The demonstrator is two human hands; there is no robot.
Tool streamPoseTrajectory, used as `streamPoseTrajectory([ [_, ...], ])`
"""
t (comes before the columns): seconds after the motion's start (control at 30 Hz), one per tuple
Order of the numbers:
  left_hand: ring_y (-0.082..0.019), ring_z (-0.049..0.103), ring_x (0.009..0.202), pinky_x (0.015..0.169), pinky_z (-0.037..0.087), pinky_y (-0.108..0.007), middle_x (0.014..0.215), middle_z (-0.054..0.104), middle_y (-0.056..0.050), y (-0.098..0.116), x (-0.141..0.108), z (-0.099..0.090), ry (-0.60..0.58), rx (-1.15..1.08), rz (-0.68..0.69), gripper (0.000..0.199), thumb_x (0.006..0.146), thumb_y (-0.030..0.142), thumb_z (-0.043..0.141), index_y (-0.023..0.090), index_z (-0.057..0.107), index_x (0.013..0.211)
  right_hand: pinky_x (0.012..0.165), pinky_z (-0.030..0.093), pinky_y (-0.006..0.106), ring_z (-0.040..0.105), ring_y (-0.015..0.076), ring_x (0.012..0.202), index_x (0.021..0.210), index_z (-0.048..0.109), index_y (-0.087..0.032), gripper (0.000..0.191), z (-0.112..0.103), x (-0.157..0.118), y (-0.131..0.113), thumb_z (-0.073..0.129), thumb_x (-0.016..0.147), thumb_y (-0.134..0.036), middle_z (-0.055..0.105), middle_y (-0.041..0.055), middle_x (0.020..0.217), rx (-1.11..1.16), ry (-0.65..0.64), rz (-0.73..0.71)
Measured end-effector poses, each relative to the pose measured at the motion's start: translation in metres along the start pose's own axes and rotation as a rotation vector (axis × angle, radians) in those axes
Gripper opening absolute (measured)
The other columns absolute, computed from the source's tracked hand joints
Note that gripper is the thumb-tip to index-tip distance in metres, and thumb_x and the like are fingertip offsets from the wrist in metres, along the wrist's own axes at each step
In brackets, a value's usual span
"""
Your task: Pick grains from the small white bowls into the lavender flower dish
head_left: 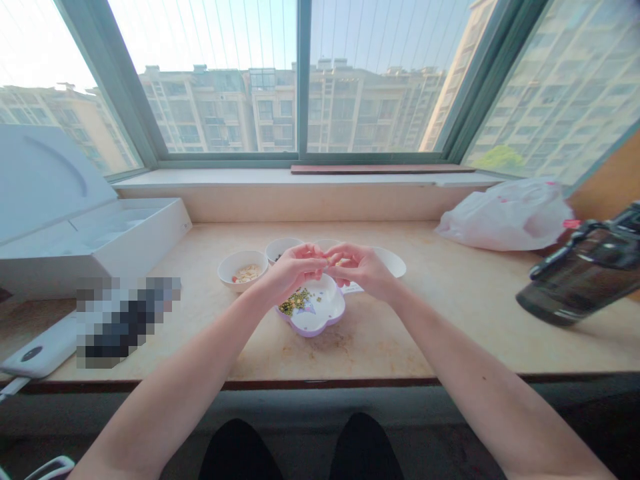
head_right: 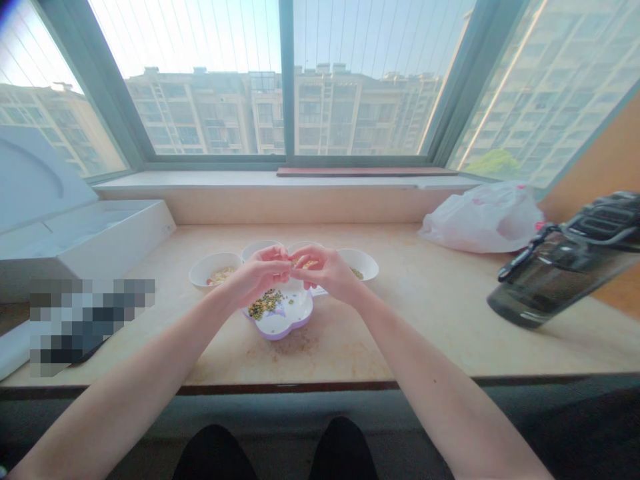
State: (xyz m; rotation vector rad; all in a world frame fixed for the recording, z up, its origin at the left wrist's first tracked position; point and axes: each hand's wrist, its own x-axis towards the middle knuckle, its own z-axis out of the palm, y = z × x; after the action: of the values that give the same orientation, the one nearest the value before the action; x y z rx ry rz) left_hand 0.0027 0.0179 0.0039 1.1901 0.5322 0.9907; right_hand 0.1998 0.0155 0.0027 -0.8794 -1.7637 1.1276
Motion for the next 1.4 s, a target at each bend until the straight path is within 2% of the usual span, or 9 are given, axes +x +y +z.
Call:
streamPoseTrajectory([
  [0.17, -0.007, 0.057, 0.063, 0.067, 0.043, -0.023, 0.073, 0.061, 0.003, -0.003, 0.0, 0.002, 0.045, 0.017, -0.051, 0.031, 0.068, 0.021, 0.084, 0.016, 0.056, 0.08, 0.053, 0.052, 0.027, 0.061, 0.0122, 0.055, 0.091, 0.079, -0.018, 0.037, 0.002, 0.003, 0.008, 0.084, 0.07, -0.049, 0.071, 0.0016, 0.072, -0.047, 0.056, -0.019],
  [0.4, -0.011, 0.064, 0.072, 0.078, 0.051, -0.028, 0.081, 0.067, -0.002, -0.002, -0.003, 0.006, 0.146, 0.176, -0.044, 0.024, 0.074, 0.023, 0.079, 0.015, 0.059, 0.086, 0.057, 0.053, 0.03, 0.065, 0.0155, 0.061, 0.091, 0.081, -0.02, 0.038, 0.002, 0.003, 0.015, 0.079, 0.075, -0.054, 0.076, 0.0061, 0.083, -0.201, 0.105, -0.06],
  [0.5, -0.015, 0.067, 0.077, 0.076, 0.052, -0.029, 0.084, 0.07, -0.005, -0.001, -0.002, 0.003, 0.166, 0.362, -0.019, 0.018, 0.079, 0.026, 0.073, 0.016, 0.062, 0.089, 0.055, 0.049, 0.029, 0.062, 0.0152, 0.056, 0.089, 0.08, -0.019, 0.036, 0.0, 0.002, 0.01, 0.073, 0.08, -0.053, 0.074, 0.0046, 0.074, -0.309, 0.181, -0.049],
  [0.6, -0.018, 0.067, 0.075, 0.07, 0.049, -0.029, 0.083, 0.071, -0.006, -0.001, -0.002, -0.003, 0.227, 0.736, 0.067, 0.006, 0.082, 0.021, 0.066, 0.017, 0.066, 0.086, 0.06, 0.049, 0.03, 0.062, 0.016, 0.059, 0.085, 0.078, -0.019, 0.029, -0.008, 0.003, 0.004, 0.07, 0.084, -0.047, 0.073, 0.004, 0.072, -0.461, 0.311, -0.054],
  [0.67, -0.02, 0.066, 0.076, 0.071, 0.048, -0.029, 0.081, 0.071, -0.006, -0.002, -0.004, -0.007, 0.201, 1.012, 0.141, 0.008, 0.081, 0.015, 0.062, 0.019, 0.069, 0.083, 0.065, 0.049, 0.03, 0.063, 0.0166, 0.062, 0.083, 0.077, -0.02, 0.026, -0.017, 0.005, 0.002, 0.069, 0.084, -0.044, 0.075, 0.0045, 0.077, -0.579, 0.394, -0.06],
  [0.77, -0.024, 0.066, 0.083, 0.076, 0.046, -0.031, 0.086, 0.073, -0.007, -0.002, -0.009, -0.009, 0.022, 1.294, 0.208, 0.02, 0.077, 0.008, 0.06, 0.022, 0.072, 0.084, 0.071, 0.05, 0.031, 0.065, 0.0183, 0.068, 0.081, 0.076, -0.021, 0.02, -0.033, 0.007, 0.003, 0.069, 0.083, -0.039, 0.076, 0.0045, 0.081, -0.788, 0.447, -0.007],
  [0.93, -0.023, 0.067, 0.084, 0.079, 0.046, -0.03, 0.093, 0.073, -0.006, -0.007, -0.013, -0.005, -0.252, 1.377, 0.158, 0.015, 0.073, 0.006, 0.063, 0.021, 0.067, 0.073, 0.07, 0.047, 0.031, 0.069, 0.0228, 0.082, 0.087, 0.08, -0.023, 0.017, -0.052, 0.008, 0.01, 0.065, 0.082, -0.029, 0.078, 0.0065, 0.087, -1.077, 0.439, 0.236],
  [1.13, -0.019, 0.06, 0.07, 0.076, 0.044, -0.03, 0.074, 0.063, -0.003, -0.019, -0.008, -0.004, -0.275, 1.352, 0.167, 0.024, 0.07, 0.002, 0.058, 0.019, 0.052, 0.054, 0.068, 0.045, 0.031, 0.071, 0.0251, 0.085, 0.09, 0.082, -0.025, 0.024, -0.056, 0.005, 0.016, 0.059, 0.084, -0.029, 0.08, 0.0081, 0.093, -1.173, 0.335, 0.391],
  [1.4, -0.022, 0.056, 0.061, 0.073, 0.043, -0.037, 0.056, 0.047, -0.002, -0.029, -0.012, 0.004, -0.198, 1.46, 0.258, 0.032, 0.068, -0.004, 0.054, 0.019, 0.042, 0.05, 0.067, 0.046, 0.031, 0.071, 0.0268, 0.089, 0.089, 0.082, -0.025, 0.028, -0.048, 0.005, 0.009, 0.058, 0.086, -0.04, 0.079, 0.0092, 0.091, -1.132, 0.375, 0.402],
])
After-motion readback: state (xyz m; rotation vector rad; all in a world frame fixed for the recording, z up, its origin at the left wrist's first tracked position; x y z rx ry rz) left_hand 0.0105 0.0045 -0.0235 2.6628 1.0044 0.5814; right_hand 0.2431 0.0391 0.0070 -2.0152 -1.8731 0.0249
